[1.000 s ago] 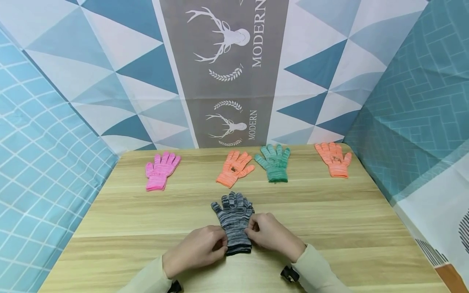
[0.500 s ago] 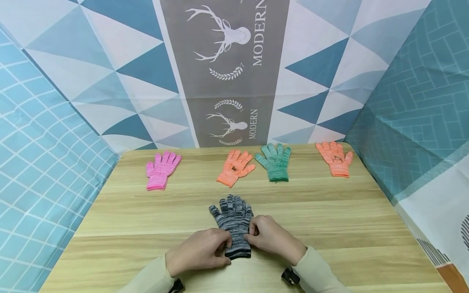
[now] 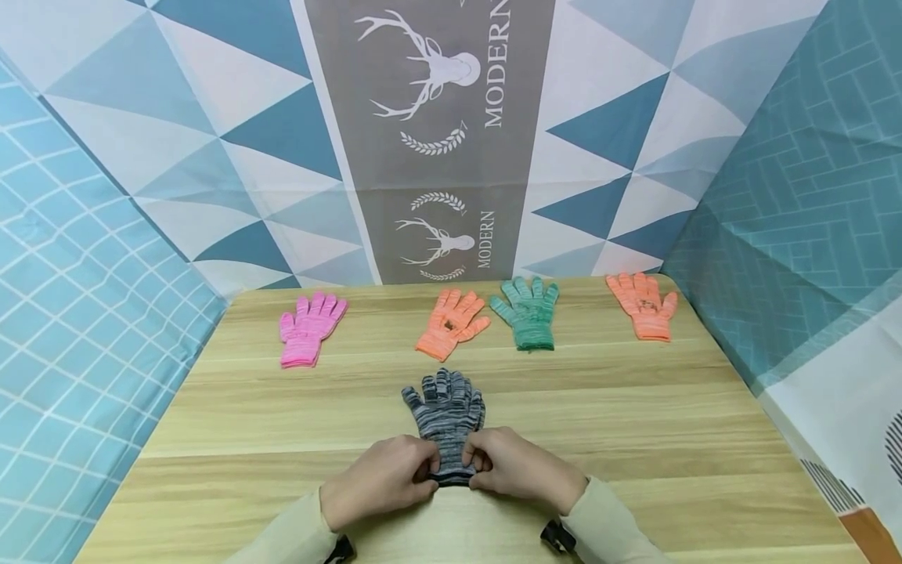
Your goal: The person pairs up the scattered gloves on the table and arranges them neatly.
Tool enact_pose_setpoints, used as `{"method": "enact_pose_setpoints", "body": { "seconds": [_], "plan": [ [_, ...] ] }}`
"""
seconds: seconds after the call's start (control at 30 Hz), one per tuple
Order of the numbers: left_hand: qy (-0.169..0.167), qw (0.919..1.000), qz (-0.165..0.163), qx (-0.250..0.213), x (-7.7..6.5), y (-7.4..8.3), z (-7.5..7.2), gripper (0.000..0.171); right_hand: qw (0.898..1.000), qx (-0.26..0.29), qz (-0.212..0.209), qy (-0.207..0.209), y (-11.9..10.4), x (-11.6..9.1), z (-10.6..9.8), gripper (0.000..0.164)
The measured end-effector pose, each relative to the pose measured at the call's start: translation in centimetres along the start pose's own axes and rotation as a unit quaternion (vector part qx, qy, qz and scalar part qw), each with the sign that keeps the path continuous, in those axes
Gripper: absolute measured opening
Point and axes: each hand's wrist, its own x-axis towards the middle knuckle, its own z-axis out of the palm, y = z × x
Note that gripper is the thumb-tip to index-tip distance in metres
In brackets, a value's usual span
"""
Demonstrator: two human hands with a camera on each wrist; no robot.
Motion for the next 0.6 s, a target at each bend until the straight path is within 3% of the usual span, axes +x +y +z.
{"method": "enact_pose_setpoints", "body": {
  "seconds": [0.2, 0.4, 0.6],
  "plan": [
    [0.01, 0.9998, 0.018, 0.001, -0.09, -0.05, -0.19, 0.017, 1.0, -0.001, -0.012, 0.003, -0.4, -0.23, -0.16, 0.017],
    [-0.014, 0.999, 0.042, 0.005, -0.17, -0.07, -0.22, 0.019, 0.999, -0.002, 0.01, -0.033, -0.62, -0.36, 0.02, 0.023],
    [-0.013, 0.9981, 0.06, 0.006, -0.06, 0.05, -0.17, 0.018, 0.999, -0.017, 0.016, -0.032, -0.73, -0.26, 0.33, 0.022]
  ]
}}
